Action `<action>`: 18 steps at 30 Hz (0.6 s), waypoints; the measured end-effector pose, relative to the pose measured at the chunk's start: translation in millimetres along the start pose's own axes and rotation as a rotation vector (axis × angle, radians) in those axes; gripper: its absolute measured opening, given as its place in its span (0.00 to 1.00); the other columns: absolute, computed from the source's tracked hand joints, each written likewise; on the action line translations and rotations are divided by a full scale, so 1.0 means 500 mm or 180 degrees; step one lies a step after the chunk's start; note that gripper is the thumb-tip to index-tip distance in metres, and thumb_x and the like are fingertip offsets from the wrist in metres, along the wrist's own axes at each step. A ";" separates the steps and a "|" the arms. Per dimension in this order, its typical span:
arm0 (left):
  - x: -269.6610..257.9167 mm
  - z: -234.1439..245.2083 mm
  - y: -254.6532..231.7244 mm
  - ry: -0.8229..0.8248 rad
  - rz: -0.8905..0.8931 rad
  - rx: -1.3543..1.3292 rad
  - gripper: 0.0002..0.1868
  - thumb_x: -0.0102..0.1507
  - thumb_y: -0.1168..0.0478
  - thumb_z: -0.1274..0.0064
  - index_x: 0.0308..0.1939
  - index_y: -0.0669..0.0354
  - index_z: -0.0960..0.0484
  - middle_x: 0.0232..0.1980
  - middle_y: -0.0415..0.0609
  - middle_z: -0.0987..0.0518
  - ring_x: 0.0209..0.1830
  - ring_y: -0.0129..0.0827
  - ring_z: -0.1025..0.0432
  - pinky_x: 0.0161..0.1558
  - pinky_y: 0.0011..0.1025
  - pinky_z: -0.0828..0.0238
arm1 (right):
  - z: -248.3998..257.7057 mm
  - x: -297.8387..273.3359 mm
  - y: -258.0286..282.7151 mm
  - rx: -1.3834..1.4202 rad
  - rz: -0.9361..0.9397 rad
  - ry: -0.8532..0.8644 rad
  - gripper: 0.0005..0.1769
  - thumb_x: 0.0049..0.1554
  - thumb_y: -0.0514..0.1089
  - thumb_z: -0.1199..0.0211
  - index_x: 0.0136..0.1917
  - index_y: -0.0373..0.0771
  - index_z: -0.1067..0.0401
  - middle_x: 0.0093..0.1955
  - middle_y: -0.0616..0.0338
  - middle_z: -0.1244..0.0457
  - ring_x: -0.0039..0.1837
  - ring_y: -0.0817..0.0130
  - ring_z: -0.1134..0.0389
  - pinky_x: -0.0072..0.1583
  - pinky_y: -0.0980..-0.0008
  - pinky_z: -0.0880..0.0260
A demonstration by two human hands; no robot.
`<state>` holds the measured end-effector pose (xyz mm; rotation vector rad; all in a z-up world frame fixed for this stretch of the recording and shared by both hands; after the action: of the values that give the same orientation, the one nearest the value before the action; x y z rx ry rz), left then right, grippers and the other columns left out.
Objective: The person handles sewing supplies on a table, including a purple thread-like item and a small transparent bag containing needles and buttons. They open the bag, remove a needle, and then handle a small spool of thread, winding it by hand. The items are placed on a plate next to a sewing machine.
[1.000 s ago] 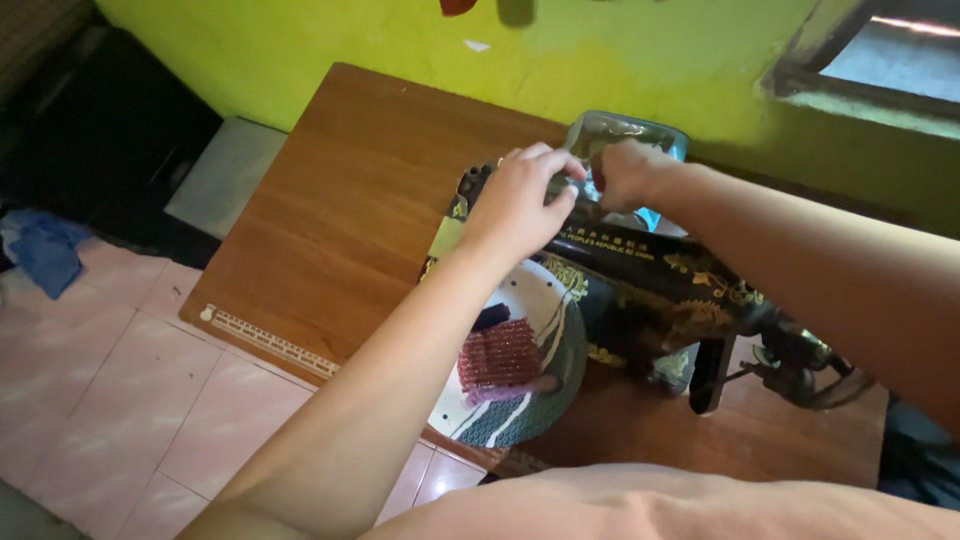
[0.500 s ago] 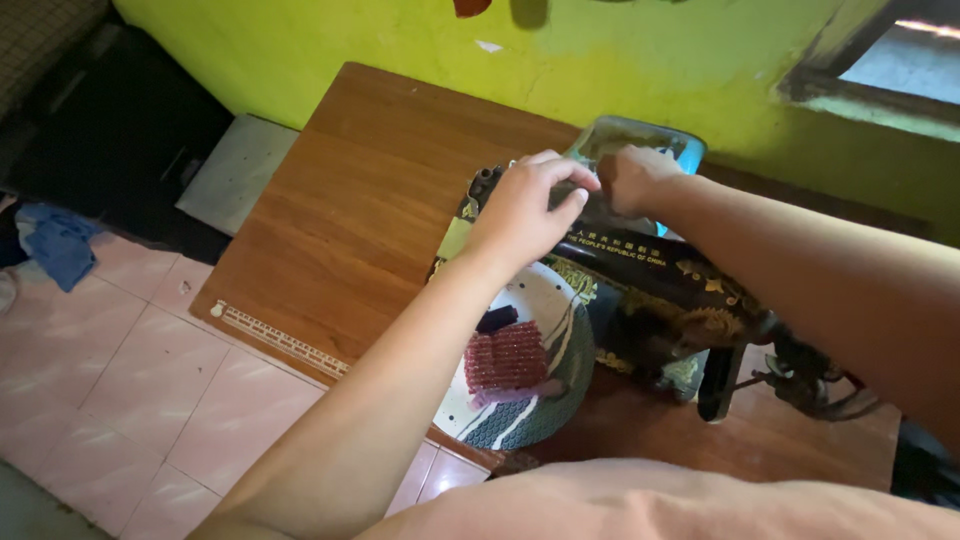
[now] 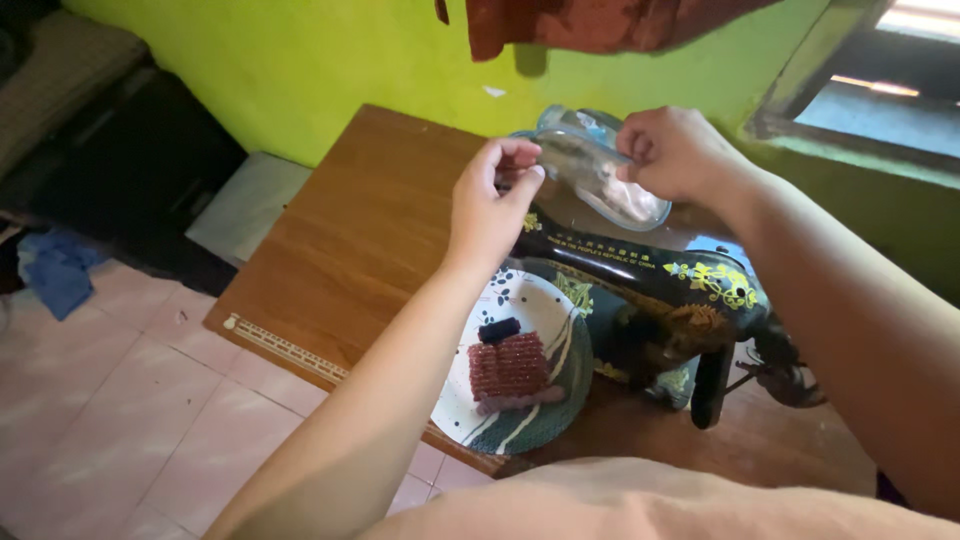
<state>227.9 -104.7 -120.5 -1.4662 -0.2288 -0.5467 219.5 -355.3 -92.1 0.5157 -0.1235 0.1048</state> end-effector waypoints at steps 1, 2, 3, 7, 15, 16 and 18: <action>0.001 0.004 -0.003 -0.0108 0.0018 -0.0013 0.15 0.63 0.63 0.40 0.52 0.62 0.22 0.49 0.47 0.19 0.43 0.28 0.24 0.49 0.27 0.25 | 0.017 -0.009 0.012 0.0092 0.0006 -0.0094 0.16 0.47 0.42 0.25 0.47 0.37 0.23 0.38 0.54 0.31 0.40 0.64 0.31 0.46 0.65 0.30; 0.000 0.007 -0.009 -0.0216 0.0039 -0.0027 0.19 0.62 0.61 0.38 0.54 0.63 0.24 0.51 0.49 0.20 0.42 0.29 0.25 0.48 0.27 0.25 | 0.029 -0.018 0.028 0.0106 0.0046 -0.0155 0.16 0.47 0.43 0.25 0.47 0.36 0.23 0.38 0.55 0.31 0.40 0.65 0.31 0.46 0.65 0.30; -0.001 0.012 -0.016 -0.0324 0.0061 -0.0043 0.24 0.61 0.60 0.36 0.56 0.64 0.27 0.54 0.50 0.22 0.42 0.30 0.26 0.47 0.28 0.25 | 0.041 -0.027 0.046 0.0120 0.0086 -0.0217 0.16 0.47 0.43 0.24 0.47 0.36 0.23 0.38 0.55 0.31 0.41 0.66 0.31 0.46 0.66 0.30; -0.014 0.028 -0.069 -0.0539 0.0365 -0.0230 0.41 0.56 0.51 0.30 0.63 0.67 0.37 0.58 0.57 0.28 0.49 0.35 0.28 0.52 0.31 0.27 | 0.074 -0.074 0.131 0.0201 0.0072 -0.0328 0.16 0.48 0.44 0.24 0.47 0.35 0.24 0.38 0.55 0.31 0.41 0.67 0.31 0.46 0.66 0.30; -0.087 0.047 -0.166 -0.0163 0.0839 -0.0898 0.45 0.57 0.45 0.33 0.65 0.64 0.42 0.62 0.59 0.26 0.61 0.36 0.29 0.61 0.31 0.33 | 0.030 -0.194 0.312 0.0593 0.0273 -0.0690 0.15 0.50 0.40 0.28 0.48 0.33 0.26 0.36 0.55 0.32 0.39 0.68 0.30 0.46 0.69 0.29; -0.096 0.053 -0.167 -0.0254 0.0800 -0.0980 0.43 0.57 0.45 0.33 0.64 0.63 0.40 0.60 0.57 0.25 0.59 0.35 0.28 0.60 0.31 0.31 | 0.017 -0.208 0.330 0.0692 0.0257 -0.0751 0.14 0.50 0.39 0.29 0.48 0.32 0.27 0.35 0.55 0.32 0.39 0.68 0.30 0.46 0.69 0.29; -0.111 0.067 -0.161 -0.0435 0.0723 -0.1143 0.39 0.57 0.46 0.34 0.61 0.63 0.36 0.57 0.55 0.23 0.55 0.35 0.26 0.57 0.33 0.28 | -0.008 -0.230 0.361 0.0959 0.0410 -0.0738 0.12 0.51 0.38 0.29 0.47 0.32 0.27 0.36 0.57 0.32 0.40 0.71 0.29 0.46 0.71 0.28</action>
<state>147.6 -61.4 -72.2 -1.8540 -0.0696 -0.3123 82.5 -205.0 -24.5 0.8203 -0.3715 0.1909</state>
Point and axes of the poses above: each hand's wrist, its own x-axis towards the middle knuckle, its own z-axis out of the back of the hand, y = z × x, the point moved 2 cm from there along x, towards the middle knuckle
